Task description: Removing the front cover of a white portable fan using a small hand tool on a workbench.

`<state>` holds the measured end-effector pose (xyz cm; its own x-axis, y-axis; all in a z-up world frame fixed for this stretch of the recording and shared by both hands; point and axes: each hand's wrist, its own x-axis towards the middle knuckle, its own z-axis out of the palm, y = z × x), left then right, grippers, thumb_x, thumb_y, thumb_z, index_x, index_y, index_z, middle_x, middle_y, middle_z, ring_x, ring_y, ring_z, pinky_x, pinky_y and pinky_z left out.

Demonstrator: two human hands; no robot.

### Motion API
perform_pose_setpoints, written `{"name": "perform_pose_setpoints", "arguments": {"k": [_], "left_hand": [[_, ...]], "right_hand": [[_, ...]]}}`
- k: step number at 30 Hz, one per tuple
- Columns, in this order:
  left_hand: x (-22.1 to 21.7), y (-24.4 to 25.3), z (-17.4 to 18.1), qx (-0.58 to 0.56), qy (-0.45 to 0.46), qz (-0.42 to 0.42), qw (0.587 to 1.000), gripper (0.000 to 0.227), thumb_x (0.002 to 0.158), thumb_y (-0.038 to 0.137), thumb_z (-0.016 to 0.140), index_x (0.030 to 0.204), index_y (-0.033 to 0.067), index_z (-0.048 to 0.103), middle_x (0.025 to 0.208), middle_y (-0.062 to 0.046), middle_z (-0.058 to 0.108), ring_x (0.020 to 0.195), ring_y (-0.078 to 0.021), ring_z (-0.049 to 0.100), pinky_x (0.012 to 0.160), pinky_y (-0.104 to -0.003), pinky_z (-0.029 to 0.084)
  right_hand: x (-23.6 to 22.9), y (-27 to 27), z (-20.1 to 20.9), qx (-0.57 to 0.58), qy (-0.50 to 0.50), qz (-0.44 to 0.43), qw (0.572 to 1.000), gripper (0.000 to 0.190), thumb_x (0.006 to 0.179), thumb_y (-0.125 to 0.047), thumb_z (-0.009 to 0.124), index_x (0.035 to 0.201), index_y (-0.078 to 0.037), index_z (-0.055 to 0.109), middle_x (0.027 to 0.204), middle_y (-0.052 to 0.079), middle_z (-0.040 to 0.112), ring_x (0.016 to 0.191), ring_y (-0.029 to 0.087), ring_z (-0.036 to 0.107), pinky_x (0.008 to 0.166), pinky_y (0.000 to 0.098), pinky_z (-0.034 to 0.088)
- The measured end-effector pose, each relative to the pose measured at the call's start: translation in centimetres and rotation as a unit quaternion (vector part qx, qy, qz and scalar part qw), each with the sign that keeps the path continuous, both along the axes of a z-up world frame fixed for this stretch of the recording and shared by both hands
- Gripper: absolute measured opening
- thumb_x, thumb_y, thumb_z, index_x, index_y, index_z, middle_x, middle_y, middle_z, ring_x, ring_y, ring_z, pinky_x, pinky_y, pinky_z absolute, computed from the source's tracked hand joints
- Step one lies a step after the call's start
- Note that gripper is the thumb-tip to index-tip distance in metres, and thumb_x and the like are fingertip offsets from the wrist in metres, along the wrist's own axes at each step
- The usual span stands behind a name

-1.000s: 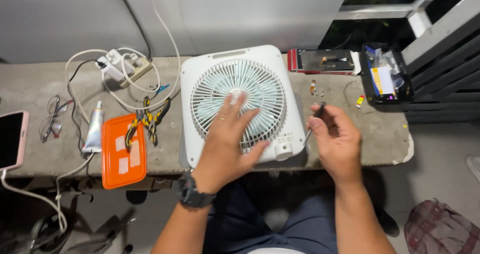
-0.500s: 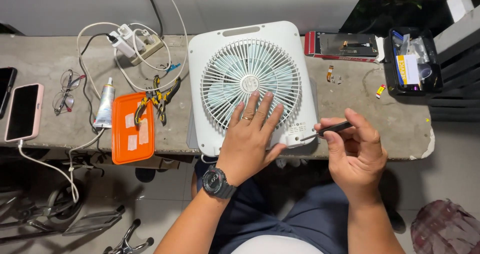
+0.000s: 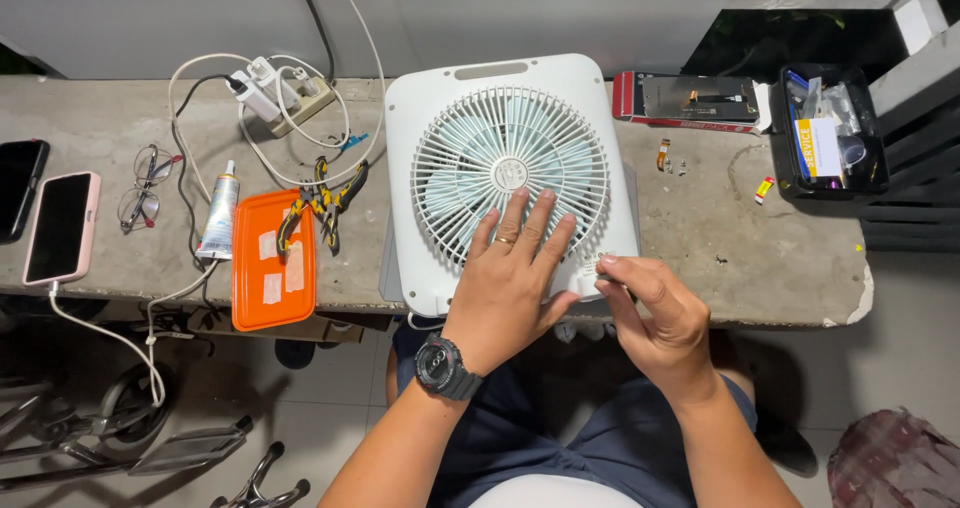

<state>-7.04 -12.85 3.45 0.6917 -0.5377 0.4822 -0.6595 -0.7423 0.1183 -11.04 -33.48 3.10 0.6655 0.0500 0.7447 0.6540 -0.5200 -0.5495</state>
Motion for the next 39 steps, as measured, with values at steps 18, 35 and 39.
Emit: {"name": "perform_pose_setpoints", "arguments": {"k": [18,35,39], "left_hand": [[-0.1,-0.1,0.3,0.006,0.006,-0.006,1.000,0.091,0.086,0.040,0.090,0.161,0.0048,0.052,0.171,-0.030,0.043,0.162,-0.0509,0.032,0.127,-0.065,0.024],[0.2,0.2,-0.1,-0.003,-0.001,-0.003,1.000,0.092,0.087,0.044,0.088,0.162,0.0051,0.051,0.173,-0.029,0.042,0.163,-0.0513,0.031,0.127,-0.064,0.022],[0.2,0.1,0.0,-0.005,0.000,-0.003,1.000,0.090,0.088,0.045,0.087,0.162,0.0054,0.052,0.172,-0.029,0.043,0.162,-0.0505,0.033,0.127,-0.064,0.024]], "right_hand": [[-0.7,0.8,3.1,0.000,0.063,0.019,0.998,0.035,0.093,0.009,0.077,0.123,-0.008,0.083,0.093,0.010,0.084,0.084,0.031,0.084,0.070,0.0424,0.067],[-0.4,-0.2,3.1,0.022,0.078,0.023,0.996,0.036,0.091,0.009,0.078,0.124,-0.005,0.082,0.092,0.010,0.085,0.083,0.029,0.084,0.071,0.0407,0.068],[-0.3,-0.3,2.5,-0.001,0.102,0.037,0.994,0.032,0.092,0.009,0.075,0.119,-0.007,0.083,0.091,0.011,0.086,0.083,0.033,0.085,0.066,0.0423,0.067]]}}
